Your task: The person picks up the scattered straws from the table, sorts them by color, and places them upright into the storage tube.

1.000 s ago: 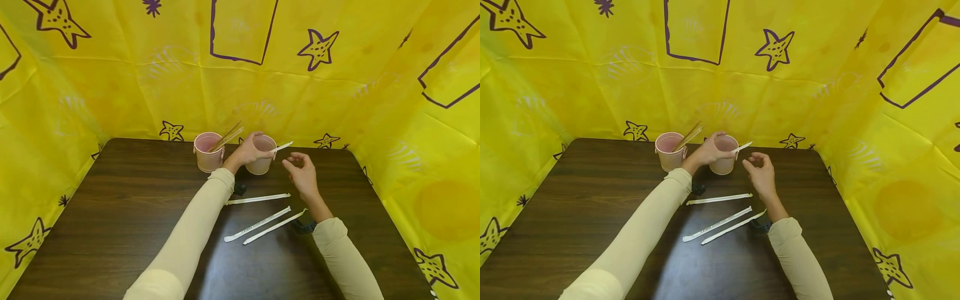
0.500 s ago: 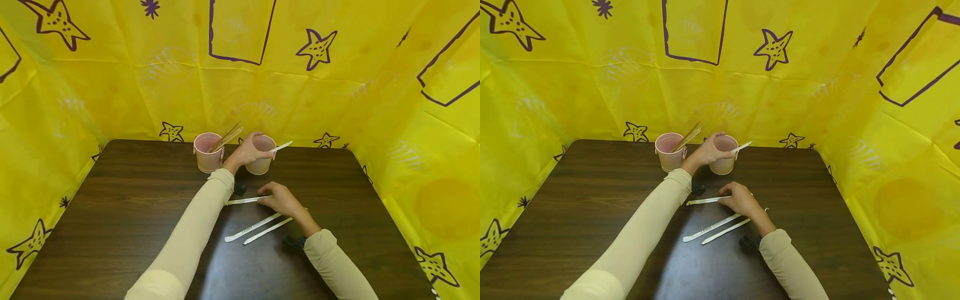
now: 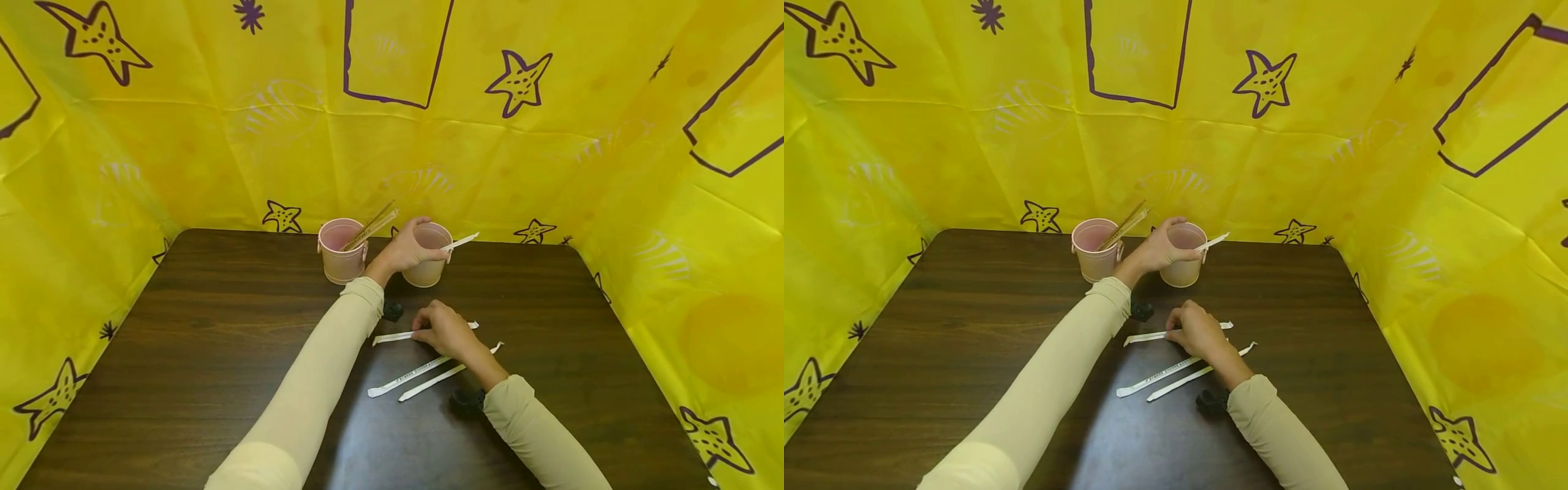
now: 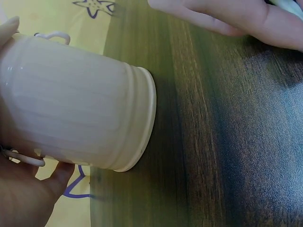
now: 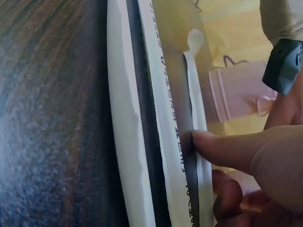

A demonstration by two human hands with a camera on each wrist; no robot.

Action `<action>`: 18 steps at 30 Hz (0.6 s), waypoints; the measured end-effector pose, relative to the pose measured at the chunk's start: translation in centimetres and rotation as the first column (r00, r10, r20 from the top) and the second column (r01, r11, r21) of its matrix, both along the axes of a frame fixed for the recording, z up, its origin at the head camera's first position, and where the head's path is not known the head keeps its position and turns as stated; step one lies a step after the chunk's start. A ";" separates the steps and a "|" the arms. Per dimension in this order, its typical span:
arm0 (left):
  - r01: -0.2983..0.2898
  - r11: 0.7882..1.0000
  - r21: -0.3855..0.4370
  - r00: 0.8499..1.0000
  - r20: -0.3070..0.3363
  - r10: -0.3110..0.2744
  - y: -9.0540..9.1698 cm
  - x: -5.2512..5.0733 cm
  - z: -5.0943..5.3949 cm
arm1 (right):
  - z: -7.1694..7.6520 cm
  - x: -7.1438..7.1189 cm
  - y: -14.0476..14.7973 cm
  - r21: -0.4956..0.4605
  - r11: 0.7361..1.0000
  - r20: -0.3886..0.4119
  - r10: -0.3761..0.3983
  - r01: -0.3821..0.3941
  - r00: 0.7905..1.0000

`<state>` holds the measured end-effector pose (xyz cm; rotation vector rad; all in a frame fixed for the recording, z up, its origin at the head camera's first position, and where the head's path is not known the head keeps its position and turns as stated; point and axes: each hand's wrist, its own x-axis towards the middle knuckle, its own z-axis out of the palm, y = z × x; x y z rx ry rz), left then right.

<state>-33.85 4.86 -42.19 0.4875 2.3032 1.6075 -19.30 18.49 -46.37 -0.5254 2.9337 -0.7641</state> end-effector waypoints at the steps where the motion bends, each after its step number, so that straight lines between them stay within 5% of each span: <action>1: 0.001 1.000 -0.001 1.000 0.001 -0.001 0.0 0.0 0.0 | 0.0 0.1 0.0 0.005 1.000 -0.002 0.004 -0.004 1.000; 8: 0.008 1.000 -0.011 1.000 0.007 -0.008 0.1 0.2 0.0 | 0.9 0.2 1.2 0.018 0.991 -0.021 0.136 -0.136 0.990; 12: 0.013 1.000 -0.010 1.000 0.007 -0.012 0.1 0.2 0.0 | 2.2 0.2 2.4 -0.054 0.973 0.056 0.227 -0.224 0.972; 18: 0.001 1.000 -0.004 1.000 -0.005 -0.001 0.1 0.0 0.1 | 4.3 0.1 4.3 -0.184 0.955 0.161 0.263 -0.233 0.951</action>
